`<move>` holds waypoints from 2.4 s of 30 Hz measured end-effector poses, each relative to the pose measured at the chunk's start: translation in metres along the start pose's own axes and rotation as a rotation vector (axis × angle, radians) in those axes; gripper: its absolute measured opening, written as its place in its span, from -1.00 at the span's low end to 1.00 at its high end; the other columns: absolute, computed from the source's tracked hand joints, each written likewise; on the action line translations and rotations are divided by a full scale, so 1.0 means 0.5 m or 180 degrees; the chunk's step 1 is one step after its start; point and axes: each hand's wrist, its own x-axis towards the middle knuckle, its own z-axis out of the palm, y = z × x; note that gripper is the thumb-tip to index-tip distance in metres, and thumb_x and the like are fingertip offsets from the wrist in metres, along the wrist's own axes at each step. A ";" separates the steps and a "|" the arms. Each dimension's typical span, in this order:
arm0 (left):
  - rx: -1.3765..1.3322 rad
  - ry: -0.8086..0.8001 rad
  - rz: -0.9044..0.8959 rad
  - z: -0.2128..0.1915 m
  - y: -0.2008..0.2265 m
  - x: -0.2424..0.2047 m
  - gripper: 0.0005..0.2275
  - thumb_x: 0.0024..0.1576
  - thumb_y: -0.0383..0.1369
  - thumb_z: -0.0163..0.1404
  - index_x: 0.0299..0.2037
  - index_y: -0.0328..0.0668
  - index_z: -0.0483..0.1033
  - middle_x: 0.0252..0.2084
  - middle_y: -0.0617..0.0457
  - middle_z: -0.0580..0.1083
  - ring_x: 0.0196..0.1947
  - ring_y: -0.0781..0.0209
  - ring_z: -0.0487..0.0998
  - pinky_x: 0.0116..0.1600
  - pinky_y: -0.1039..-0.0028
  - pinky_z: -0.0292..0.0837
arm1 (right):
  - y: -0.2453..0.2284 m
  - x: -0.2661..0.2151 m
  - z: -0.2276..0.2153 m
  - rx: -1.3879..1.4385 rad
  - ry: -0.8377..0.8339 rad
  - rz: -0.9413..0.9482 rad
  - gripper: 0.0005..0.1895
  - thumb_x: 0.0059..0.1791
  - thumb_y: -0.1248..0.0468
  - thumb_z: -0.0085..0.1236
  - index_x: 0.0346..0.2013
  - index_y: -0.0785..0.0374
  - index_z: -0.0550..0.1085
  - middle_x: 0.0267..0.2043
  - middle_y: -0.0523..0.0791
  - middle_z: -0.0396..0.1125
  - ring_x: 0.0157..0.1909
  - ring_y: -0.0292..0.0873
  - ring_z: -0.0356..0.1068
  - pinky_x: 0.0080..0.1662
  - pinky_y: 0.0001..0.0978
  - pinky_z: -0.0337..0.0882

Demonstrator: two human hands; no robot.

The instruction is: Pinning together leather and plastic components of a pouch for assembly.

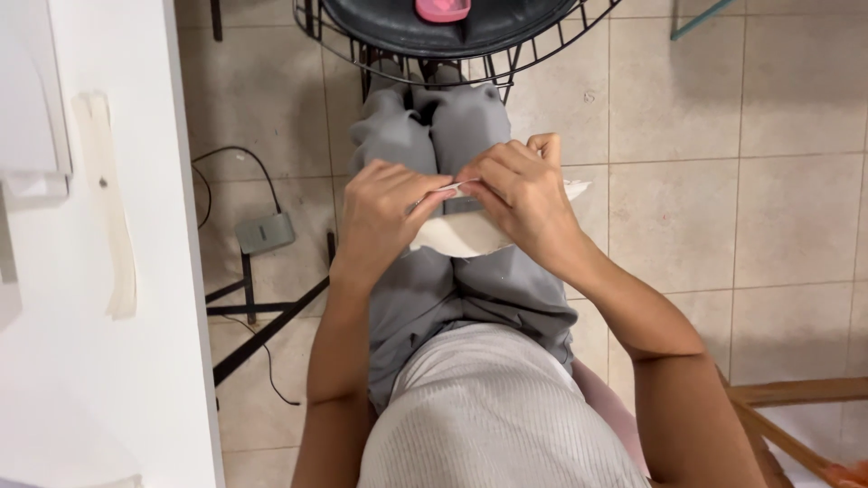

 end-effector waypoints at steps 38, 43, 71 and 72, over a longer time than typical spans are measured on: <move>-0.0498 0.0268 -0.0743 0.000 0.006 0.012 -0.97 0.19 -0.43 0.19 -0.25 -0.19 0.65 -0.29 0.13 0.65 -0.36 0.27 0.64 -0.21 0.43 0.43 | 0.506 0.321 0.213 0.3085 0.0445 0.2272 -0.91 0.02 0.47 0.23 -0.19 0.38 0.53 -0.26 0.04 0.59 -0.38 -0.24 0.62 -0.35 -0.53 0.69; -0.0586 0.0262 -0.0838 0.005 0.002 0.013 -0.93 0.19 -0.43 0.20 -0.18 -0.21 0.68 -0.24 0.07 0.67 -0.29 0.24 0.70 -0.15 0.41 0.55 | 0.309 0.236 0.057 0.2766 0.0252 0.1226 -0.80 0.08 0.47 0.24 -0.04 0.35 0.44 -0.13 0.08 0.54 -0.15 -0.17 0.59 -0.07 -0.47 0.65; -0.1228 0.0257 -0.1141 0.011 0.010 0.020 -0.93 0.20 -0.47 0.12 -0.25 -0.15 0.69 -0.44 -0.02 0.62 -0.38 0.02 0.68 -0.27 0.38 0.53 | -0.007 0.002 0.041 -0.0321 0.0932 -0.0575 -0.85 0.10 0.49 0.12 -0.30 0.32 0.60 -0.27 -0.05 0.49 -0.21 -0.04 0.50 -0.12 -0.32 0.56; -0.1232 0.0248 -0.1137 0.011 0.011 0.019 -0.93 0.20 -0.47 0.12 -0.25 -0.15 0.69 -0.44 -0.02 0.62 -0.38 0.02 0.68 -0.27 0.38 0.53 | -0.003 0.001 0.043 -0.0326 0.0937 -0.0567 -0.85 0.10 0.49 0.12 -0.30 0.32 0.60 -0.27 -0.05 0.49 -0.21 -0.04 0.50 -0.12 -0.32 0.56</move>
